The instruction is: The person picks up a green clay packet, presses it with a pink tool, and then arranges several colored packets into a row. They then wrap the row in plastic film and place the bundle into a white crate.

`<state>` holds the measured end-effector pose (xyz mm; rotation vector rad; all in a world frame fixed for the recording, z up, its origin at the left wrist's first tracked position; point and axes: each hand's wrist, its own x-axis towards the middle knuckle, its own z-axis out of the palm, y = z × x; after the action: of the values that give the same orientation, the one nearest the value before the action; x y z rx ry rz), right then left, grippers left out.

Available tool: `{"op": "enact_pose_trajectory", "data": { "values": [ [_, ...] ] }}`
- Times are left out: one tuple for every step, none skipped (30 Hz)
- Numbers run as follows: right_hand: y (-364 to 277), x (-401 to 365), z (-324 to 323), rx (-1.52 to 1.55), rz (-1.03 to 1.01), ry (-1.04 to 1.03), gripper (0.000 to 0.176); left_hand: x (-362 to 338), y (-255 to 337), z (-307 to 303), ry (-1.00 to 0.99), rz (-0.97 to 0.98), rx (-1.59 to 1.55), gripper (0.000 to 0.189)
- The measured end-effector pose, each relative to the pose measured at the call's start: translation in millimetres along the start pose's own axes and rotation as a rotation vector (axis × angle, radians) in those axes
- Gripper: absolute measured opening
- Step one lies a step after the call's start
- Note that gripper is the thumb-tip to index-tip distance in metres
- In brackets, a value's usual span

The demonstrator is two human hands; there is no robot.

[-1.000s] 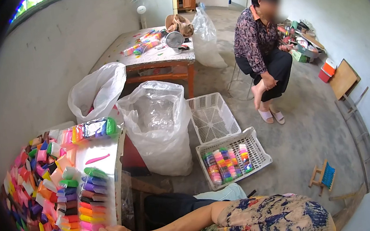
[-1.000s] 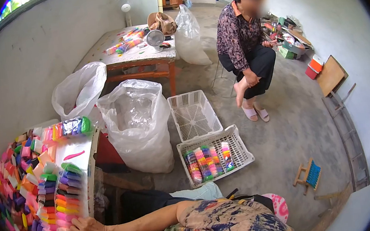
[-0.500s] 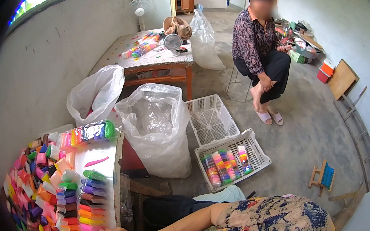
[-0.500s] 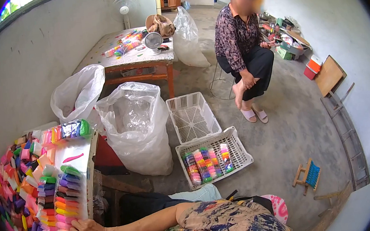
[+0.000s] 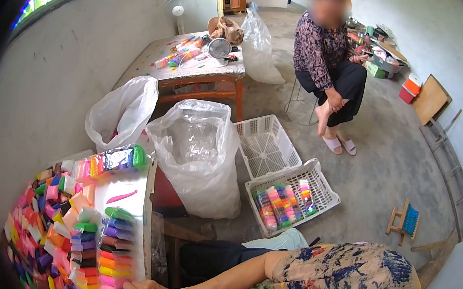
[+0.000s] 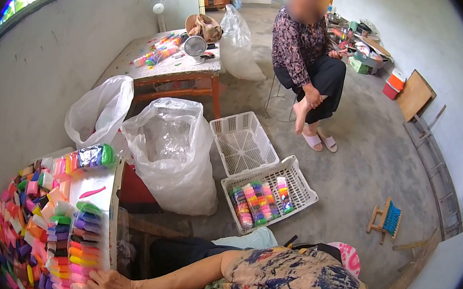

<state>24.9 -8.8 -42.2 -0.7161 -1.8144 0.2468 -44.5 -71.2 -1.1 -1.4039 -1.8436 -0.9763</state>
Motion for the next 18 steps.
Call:
{"op": "enact_pose_trajectory", "data": {
  "values": [
    [-1, 3, -7, 0.020, 0.004, -0.001, 0.018, -1, 0, -1, -0.014, -0.026, -0.024, 0.042],
    [2, 5, -9, -0.022, -0.015, 0.021, 0.018, -5, -13, 9, -0.041, -0.070, -0.096, 0.045],
    [5, 3, -8, -0.050, -0.032, 0.034, 0.019, -16, -39, 26, -0.070, -0.122, -0.152, 0.047],
    [4, 1, -4, -0.056, -0.050, 0.041, 0.020, -31, -60, 29, -0.094, -0.181, -0.187, 0.050],
    [6, -1, -4, -0.049, -0.053, 0.013, 0.018, -32, -56, 23, -0.127, -0.189, -0.137, 0.051],
    [7, -1, -6, -0.027, -0.058, -0.023, 0.017, -25, -48, 23, -0.161, -0.206, -0.073, 0.052],
    [8, 4, -12, -0.010, -0.067, -0.038, 0.016, -30, -57, 28, -0.132, -0.126, -0.148, 0.051],
    [8, 10, -20, 0.014, -0.073, -0.056, 0.015, -19, -33, 21, -0.148, -0.215, -0.175, 0.050],
    [6, 14, -29, 0.017, -0.077, -0.087, 0.011, -17, -32, 20, -0.125, -0.151, -0.109, 0.050],
    [7, 14, -31, 0.035, -0.082, -0.108, 0.011, -15, -27, 17, -0.164, -0.256, -0.102, 0.051],
    [6, 13, -34, 0.060, -0.058, -0.134, 0.012, -11, -18, 11, -0.120, -0.177, -0.082, 0.053],
    [4, 13, -37, 0.073, -0.039, -0.156, 0.013, -10, -15, 10, -0.127, -0.188, -0.063, 0.054],
    [5, 12, -38, 0.097, -0.038, -0.173, 0.015, -6, -6, 3, -0.161, -0.247, -0.083, 0.055],
    [6, 10, -41, 0.113, -0.035, -0.188, 0.017, -9, 0, -3, -0.174, -0.268, -0.079, 0.055],
    [3, 7, -44, 0.131, -0.027, -0.193, 0.018, -8, 3, -5, -0.171, -0.281, -0.089, 0.055],
    [3, 10, -46, 0.141, -0.037, -0.181, 0.020, -1, 3, -3, -0.145, -0.282, -0.109, 0.055],
    [4, 10, -45, 0.154, -0.042, -0.183, 0.022, -4, -1, 1, -0.139, -0.296, -0.105, 0.055],
    [6, 13, -45, 0.157, -0.057, -0.171, 0.022, 0, -1, 1, -0.114, -0.294, -0.120, 0.055]
  ]
}}
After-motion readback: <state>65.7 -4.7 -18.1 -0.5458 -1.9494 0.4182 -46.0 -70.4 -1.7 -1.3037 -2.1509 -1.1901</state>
